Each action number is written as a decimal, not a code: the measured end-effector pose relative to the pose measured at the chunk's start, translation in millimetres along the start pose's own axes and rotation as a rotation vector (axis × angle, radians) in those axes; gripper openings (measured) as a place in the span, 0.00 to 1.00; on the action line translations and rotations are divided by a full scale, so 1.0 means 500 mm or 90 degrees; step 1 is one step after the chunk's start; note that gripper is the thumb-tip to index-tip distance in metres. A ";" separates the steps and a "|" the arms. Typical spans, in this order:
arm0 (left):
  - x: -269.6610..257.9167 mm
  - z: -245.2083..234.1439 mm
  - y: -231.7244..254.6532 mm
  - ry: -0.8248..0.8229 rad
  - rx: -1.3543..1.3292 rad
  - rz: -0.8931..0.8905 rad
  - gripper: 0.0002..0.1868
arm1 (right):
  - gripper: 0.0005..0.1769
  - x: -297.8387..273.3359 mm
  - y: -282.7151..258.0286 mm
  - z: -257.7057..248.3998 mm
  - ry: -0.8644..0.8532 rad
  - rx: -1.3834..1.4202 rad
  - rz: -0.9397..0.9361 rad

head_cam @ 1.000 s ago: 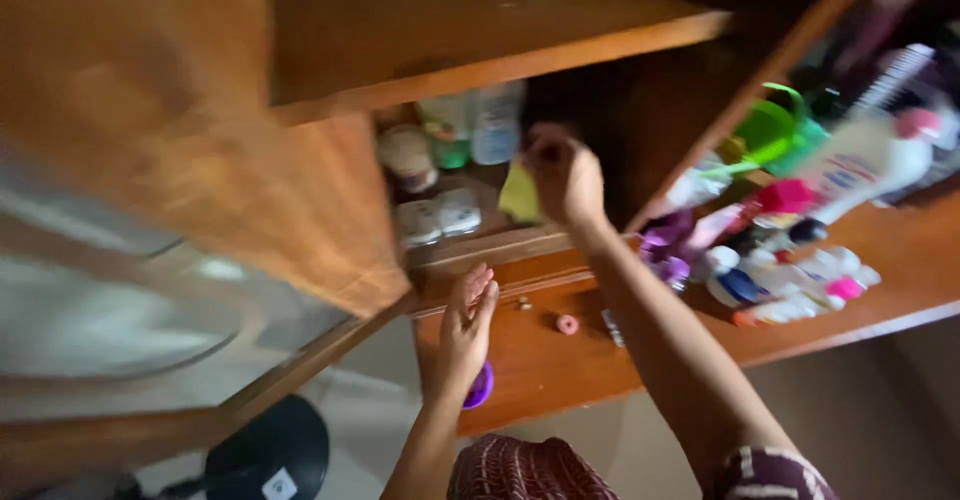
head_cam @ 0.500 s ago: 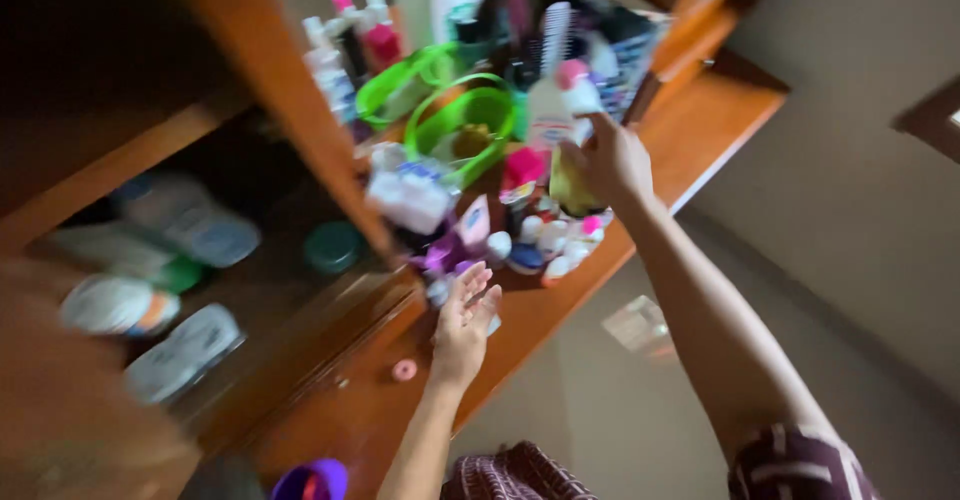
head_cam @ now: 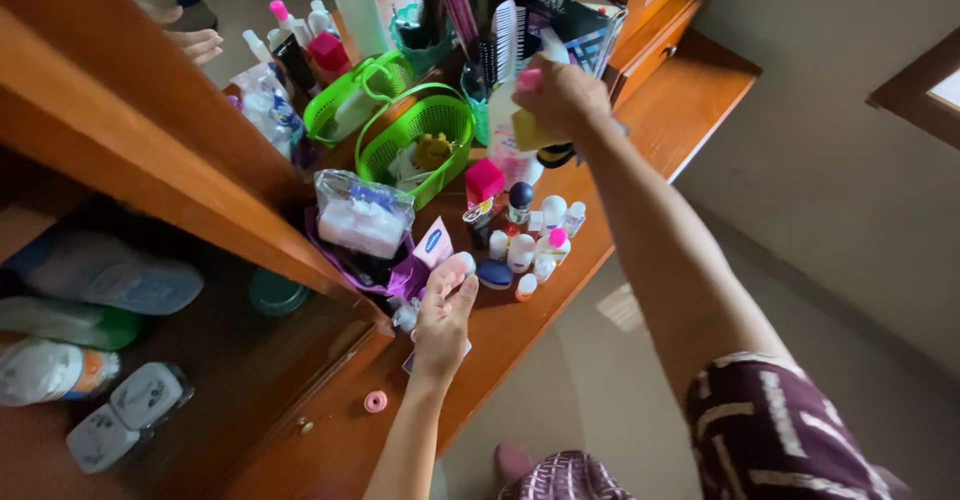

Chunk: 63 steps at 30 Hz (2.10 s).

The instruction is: The person wipes several bottles and tubes on a wooden shelf using a yellow cloth. They pick up each item, wipe it, and place it back on the shelf in a different position.

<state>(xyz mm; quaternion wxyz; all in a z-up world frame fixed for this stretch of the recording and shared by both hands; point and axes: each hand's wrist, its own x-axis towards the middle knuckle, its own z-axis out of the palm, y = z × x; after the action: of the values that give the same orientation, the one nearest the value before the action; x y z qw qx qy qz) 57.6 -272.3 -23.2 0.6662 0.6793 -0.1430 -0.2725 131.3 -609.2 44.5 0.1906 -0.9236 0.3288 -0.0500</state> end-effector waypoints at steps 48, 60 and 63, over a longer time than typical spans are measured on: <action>-0.406 -0.350 -0.162 0.428 0.046 -0.052 0.43 | 0.12 -0.483 -0.407 0.660 0.098 0.308 -1.017; -0.354 -0.367 -0.113 0.468 0.187 -0.064 0.34 | 0.27 -0.670 -0.443 0.404 -0.187 0.596 -0.634; -0.362 -0.342 -0.077 0.541 0.281 -0.043 0.31 | 0.36 -0.543 -0.427 0.539 0.030 0.292 -0.943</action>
<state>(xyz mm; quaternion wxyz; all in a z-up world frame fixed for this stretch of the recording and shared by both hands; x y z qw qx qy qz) 0.2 -27.2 -34.4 0.4964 0.8600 0.1096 0.0448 104.2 -201.4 -112.8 0.2870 -0.8385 -0.3893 -0.2508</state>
